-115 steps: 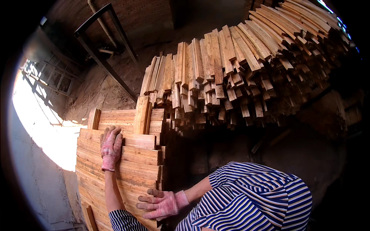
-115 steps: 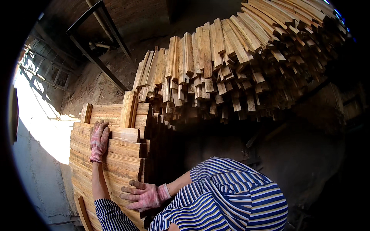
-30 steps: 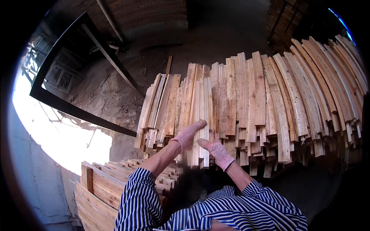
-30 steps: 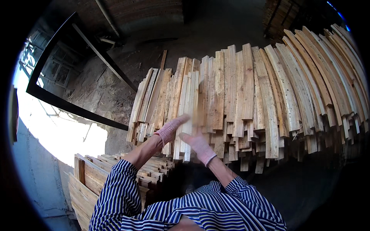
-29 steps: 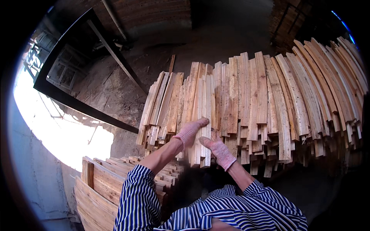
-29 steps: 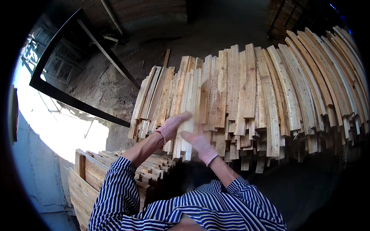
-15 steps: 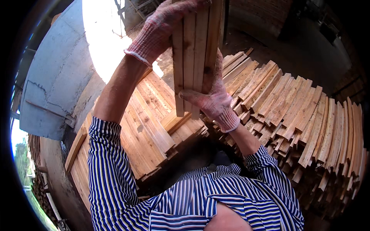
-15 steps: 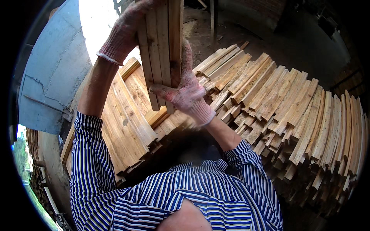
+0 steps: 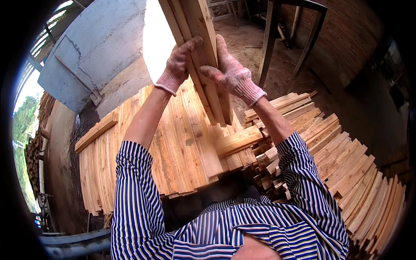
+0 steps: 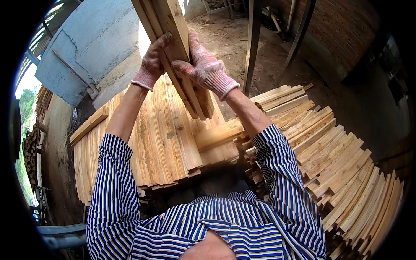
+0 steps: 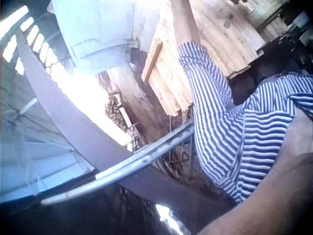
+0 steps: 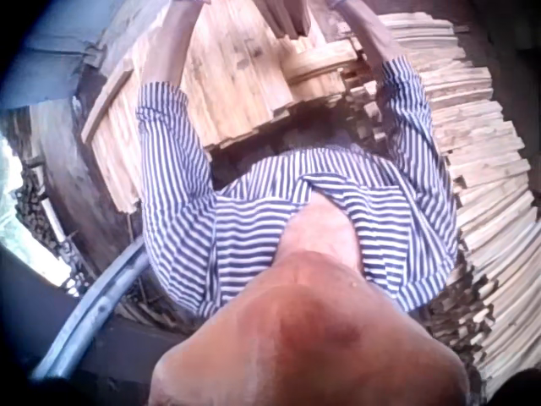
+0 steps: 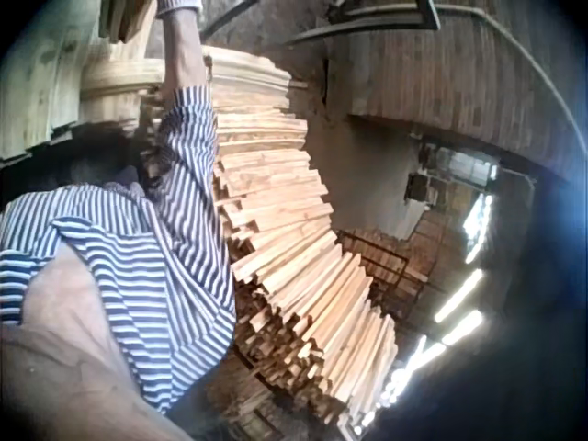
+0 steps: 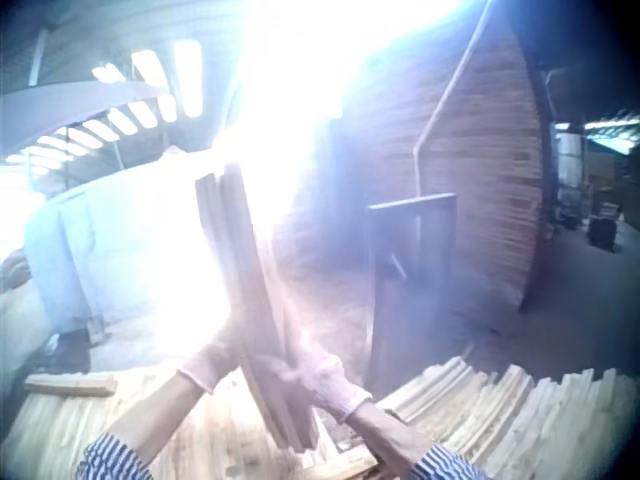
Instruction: The person stacks wooden planks and boards in a lumber yard. They pick up pieces of wood from a large pile and arrange them into a neat stack on a pallet, occasionally adjusting the alignment of the boards.
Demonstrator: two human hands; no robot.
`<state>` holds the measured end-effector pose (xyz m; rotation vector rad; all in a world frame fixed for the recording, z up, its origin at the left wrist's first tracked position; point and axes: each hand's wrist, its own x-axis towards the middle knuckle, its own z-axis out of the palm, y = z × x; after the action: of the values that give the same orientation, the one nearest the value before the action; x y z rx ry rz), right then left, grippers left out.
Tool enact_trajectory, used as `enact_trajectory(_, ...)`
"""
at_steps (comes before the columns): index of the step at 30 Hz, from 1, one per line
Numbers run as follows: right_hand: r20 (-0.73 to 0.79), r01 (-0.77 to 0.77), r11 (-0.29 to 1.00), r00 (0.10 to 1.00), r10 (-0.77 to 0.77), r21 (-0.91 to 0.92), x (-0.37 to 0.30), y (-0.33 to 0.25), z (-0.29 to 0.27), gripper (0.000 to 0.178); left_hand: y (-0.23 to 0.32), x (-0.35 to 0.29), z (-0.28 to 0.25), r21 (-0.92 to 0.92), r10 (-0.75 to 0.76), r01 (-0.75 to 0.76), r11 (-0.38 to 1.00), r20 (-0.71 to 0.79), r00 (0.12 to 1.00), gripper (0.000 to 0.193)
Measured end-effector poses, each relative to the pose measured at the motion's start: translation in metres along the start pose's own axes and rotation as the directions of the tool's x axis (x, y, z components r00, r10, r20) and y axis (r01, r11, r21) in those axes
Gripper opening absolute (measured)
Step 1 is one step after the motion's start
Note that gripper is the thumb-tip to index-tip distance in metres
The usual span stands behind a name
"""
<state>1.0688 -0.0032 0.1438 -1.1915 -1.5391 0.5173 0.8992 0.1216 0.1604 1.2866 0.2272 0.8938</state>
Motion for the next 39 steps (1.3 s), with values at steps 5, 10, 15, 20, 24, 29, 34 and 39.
enact_trajectory(5, -0.1, -0.058, 0.992, 0.993, 0.069, 0.108, -0.016, -0.01, 0.015, 0.088, 0.036, -0.018, -0.005, -0.034, -0.089, 0.083, 0.996, -0.268, 0.959, 0.053)
enact_trajectory(10, 0.015, -0.496, 0.817, 0.853, 0.522, -0.294, -0.082, 0.001, 0.065, 0.082, 0.029, -0.118, -0.07, -0.332, -0.294, 0.166, 0.929, -0.385, 0.875, 0.039)
enact_trajectory(15, 0.126, -0.562, 0.644, 0.695, 0.708, -0.519, -0.073, 0.017, 0.133, 0.067, -0.007, -0.164, -0.077, -0.281, -0.365, 0.251, 0.926, -0.51, 0.779, 0.046)
enact_trajectory(20, 0.044, -0.476, 0.737, 0.826, 0.562, -0.481, -0.087, -0.026, 0.141, 0.066, -0.013, -0.176, -0.052, -0.293, -0.392, 0.284, 0.913, -0.438, 0.809, 0.051)
enact_trajectory(24, 0.205, -0.404, 0.915, 0.894, 0.399, -0.021, -0.104, -0.055, 0.129, 0.098, -0.019, -0.172, -0.029, -0.317, -0.383, 0.26, 0.912, -0.432, 0.816, 0.063)
enact_trajectory(29, 0.046, -0.478, 0.851, 0.866, 0.499, -0.219, -0.09, -0.016, 0.082, 0.097, -0.027, -0.162, -0.038, -0.374, -0.471, 0.328, 0.868, -0.406, 0.783, 0.095)
enact_trajectory(34, 0.145, -0.384, 0.652, 0.783, 0.606, -0.653, -0.098, 0.01, 0.095, 0.078, -0.044, -0.163, -0.045, -0.482, -0.522, 0.316, 0.817, -0.385, 0.761, 0.089)
enact_trajectory(39, 0.004, -0.409, 0.784, 0.886, 0.464, -0.467, -0.103, 0.017, 0.091, 0.069, -0.051, -0.127, -0.046, -0.327, -0.538, 0.435, 0.839, -0.378, 0.753, 0.087)
